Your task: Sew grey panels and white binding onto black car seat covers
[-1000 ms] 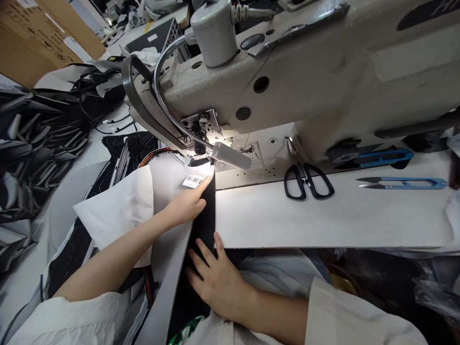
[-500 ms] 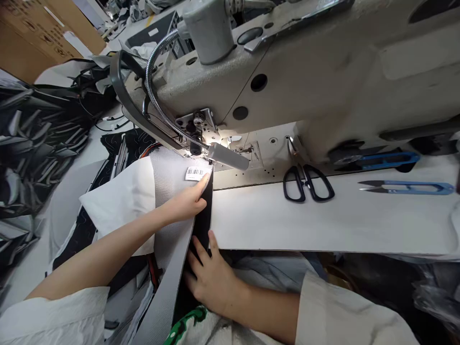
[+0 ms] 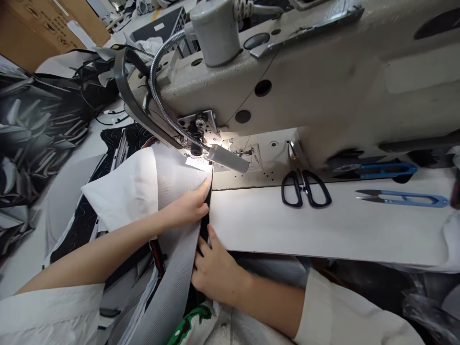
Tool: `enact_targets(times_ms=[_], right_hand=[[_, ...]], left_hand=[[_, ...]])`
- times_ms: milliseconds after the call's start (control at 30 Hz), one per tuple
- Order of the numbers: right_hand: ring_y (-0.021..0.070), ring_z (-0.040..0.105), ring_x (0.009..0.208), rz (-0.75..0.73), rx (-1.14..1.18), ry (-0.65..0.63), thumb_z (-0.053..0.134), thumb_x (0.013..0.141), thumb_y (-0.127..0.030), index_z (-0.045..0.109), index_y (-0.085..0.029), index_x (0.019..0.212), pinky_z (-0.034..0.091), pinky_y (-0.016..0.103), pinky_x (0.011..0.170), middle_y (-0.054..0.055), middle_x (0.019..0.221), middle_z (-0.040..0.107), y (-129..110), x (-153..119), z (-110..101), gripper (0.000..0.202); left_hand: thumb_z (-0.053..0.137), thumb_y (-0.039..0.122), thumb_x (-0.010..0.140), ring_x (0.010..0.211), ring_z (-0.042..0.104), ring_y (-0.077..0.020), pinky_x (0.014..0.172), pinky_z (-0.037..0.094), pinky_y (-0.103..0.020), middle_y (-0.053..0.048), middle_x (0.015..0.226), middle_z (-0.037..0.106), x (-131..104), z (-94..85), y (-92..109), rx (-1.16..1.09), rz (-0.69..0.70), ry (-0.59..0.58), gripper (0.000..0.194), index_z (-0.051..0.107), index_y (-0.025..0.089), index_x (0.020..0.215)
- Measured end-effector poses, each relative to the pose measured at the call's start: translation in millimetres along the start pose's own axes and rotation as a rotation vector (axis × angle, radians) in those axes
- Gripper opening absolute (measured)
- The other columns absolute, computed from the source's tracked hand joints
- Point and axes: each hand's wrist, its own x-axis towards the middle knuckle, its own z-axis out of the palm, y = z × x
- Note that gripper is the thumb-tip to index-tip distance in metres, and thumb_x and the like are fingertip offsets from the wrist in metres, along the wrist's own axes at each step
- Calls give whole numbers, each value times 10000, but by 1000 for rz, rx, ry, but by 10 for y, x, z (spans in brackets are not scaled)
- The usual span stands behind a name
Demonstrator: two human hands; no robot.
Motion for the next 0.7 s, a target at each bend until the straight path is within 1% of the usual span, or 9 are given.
enact_targets(times_ms=[100, 200, 300, 367, 467, 533, 600, 633, 700], right_hand=[[368, 458, 1135, -10, -3, -27, 551, 872, -224, 725, -177, 872, 243, 693, 1012, 129, 1098, 615, 51, -2, 25, 180], [357, 463, 1129, -13, 3, -47, 564, 858, -206, 721, -184, 876, 231, 685, 1022, 118, 1037, 632, 155, 14, 8, 159], [349, 466, 1126, -31, 6, -65, 576, 847, -202, 716, -180, 865, 252, 658, 1027, 116, 1043, 629, 299, 35, -52, 143], [347, 469, 1121, -44, 9, -76, 590, 831, -191, 714, -182, 859, 264, 643, 1028, 110, 1030, 632, 389, 45, -88, 127], [330, 483, 1101, -40, -4, -62, 586, 812, -147, 709, -175, 839, 261, 608, 1049, 96, 991, 638, 476, 50, -99, 129], [315, 493, 1083, -27, -13, -39, 570, 806, -128, 707, -168, 832, 253, 587, 1064, 92, 965, 641, 495, 49, -81, 144], [309, 495, 1074, -20, -14, -34, 560, 804, -143, 706, -164, 836, 241, 573, 1075, 94, 954, 642, 495, 44, -61, 151], [309, 493, 1073, -18, -13, -41, 560, 802, -161, 706, -162, 842, 235, 570, 1078, 98, 952, 642, 494, 41, -57, 151], [310, 487, 1077, -19, -11, -66, 566, 788, -196, 703, -153, 865, 222, 559, 1086, 108, 965, 640, 500, 36, -70, 163]], left_hand=[[354, 144, 759, 679, 587, -193, 642, 453, -278, -29, 750, 642, -33, 38, -10, -80, 25, 46, 765, 116, 124, 1485], [342, 137, 754, 691, 588, -203, 626, 446, -278, -29, 739, 645, 63, -16, 28, -66, 6, 65, 749, 156, 114, 1479], [349, 136, 755, 799, 612, -240, 670, 454, -297, -88, 877, 680, 168, -108, 93, 16, -29, 85, 748, 160, 78, 1477], [351, 140, 767, 881, 617, -256, 717, 462, -305, -114, 999, 678, 213, -148, 124, 51, -52, 110, 732, 175, 88, 1476], [339, 144, 791, 992, 602, -267, 794, 465, -316, -124, 1146, 643, 276, -148, 136, 77, -79, 154, 687, 224, 106, 1468], [321, 142, 811, 1020, 594, -265, 829, 464, -328, -124, 1198, 618, 321, -115, 134, 87, -77, 195, 646, 270, 113, 1454], [298, 152, 843, 1024, 589, -258, 864, 458, -341, -122, 1198, 615, 324, -75, 131, 89, -24, 252, 584, 341, 117, 1424], [288, 164, 862, 1010, 591, -250, 870, 459, -345, -118, 1168, 626, 286, -57, 121, 79, 19, 272, 552, 371, 122, 1406], [292, 214, 898, 1012, 581, -231, 892, 460, -344, -115, 1133, 625, 80, -24, 46, 49, 138, 291, 507, 389, 130, 1388]])
